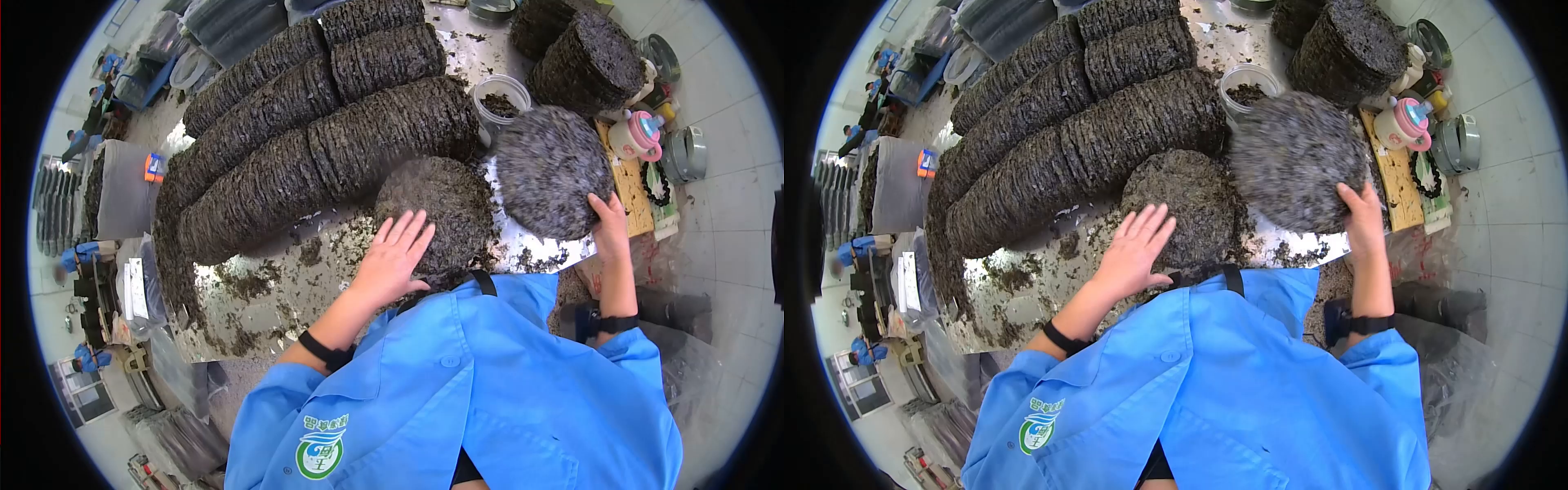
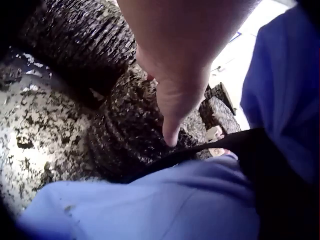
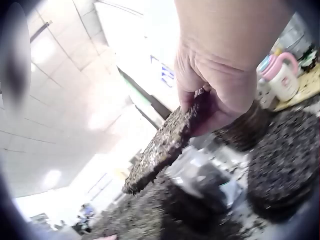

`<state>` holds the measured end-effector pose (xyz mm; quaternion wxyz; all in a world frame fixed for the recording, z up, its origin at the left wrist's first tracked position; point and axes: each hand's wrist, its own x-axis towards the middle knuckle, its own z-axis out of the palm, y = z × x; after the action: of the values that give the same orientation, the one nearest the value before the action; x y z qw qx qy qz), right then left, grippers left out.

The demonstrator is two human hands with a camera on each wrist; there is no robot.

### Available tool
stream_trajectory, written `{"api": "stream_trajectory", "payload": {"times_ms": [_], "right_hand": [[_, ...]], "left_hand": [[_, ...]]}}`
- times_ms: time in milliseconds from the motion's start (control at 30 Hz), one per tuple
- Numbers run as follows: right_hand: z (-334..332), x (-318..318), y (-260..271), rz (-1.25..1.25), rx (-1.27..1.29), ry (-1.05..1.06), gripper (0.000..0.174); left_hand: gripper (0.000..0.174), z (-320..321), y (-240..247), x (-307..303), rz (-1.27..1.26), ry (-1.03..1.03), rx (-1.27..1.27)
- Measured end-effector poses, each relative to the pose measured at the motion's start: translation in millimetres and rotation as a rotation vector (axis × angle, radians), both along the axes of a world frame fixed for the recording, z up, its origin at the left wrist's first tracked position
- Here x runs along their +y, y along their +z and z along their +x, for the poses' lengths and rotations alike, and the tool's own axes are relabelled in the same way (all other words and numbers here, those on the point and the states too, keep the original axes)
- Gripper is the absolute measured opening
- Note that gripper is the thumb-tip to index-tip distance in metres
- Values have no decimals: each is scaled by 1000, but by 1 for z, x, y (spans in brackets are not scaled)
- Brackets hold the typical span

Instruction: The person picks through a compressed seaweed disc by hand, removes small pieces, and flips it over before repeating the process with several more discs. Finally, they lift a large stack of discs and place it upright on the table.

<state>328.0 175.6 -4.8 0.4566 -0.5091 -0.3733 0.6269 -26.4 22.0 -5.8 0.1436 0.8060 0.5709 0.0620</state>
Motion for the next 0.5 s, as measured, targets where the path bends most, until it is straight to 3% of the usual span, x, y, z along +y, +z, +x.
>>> {"api": "stream_trajectory", "payload": {"times_ms": [33, 67, 100, 133, 200, 267, 367, 433, 500], "right_hand": [[21, 7, -16, -28, -105, -13, 43], [55, 19, -55, 26, -492, -55, 46], [58, 22, -60, 80, -881, -100, 49], [63, 21, -63, 79, -885, -102, 49], [49, 9, -55, 305, -1035, -46, 51], [0, -6, -44, 288, -721, 182, 44], [-73, -24, -44, 196, -613, 471, 48], [-101, -30, -80, 362, -689, 554, 52], [-129, -44, -58, 315, -816, 622, 55]], "left_hand": [[84, -3, -13, -2, 0, -1, -2], [81, -4, -24, -3, 9, -36, 27], [77, -5, -26, -2, 18, -72, 56], [71, -7, -28, 0, 9, -77, 14], [71, -9, -27, 2, 4, -85, 19], [73, -9, -24, 3, -3, -106, 46], [80, 0, -20, 2, -29, -62, 72], [83, 9, -27, -1, -23, -27, 82], [87, 15, -34, -3, -14, 15, 92]]}}
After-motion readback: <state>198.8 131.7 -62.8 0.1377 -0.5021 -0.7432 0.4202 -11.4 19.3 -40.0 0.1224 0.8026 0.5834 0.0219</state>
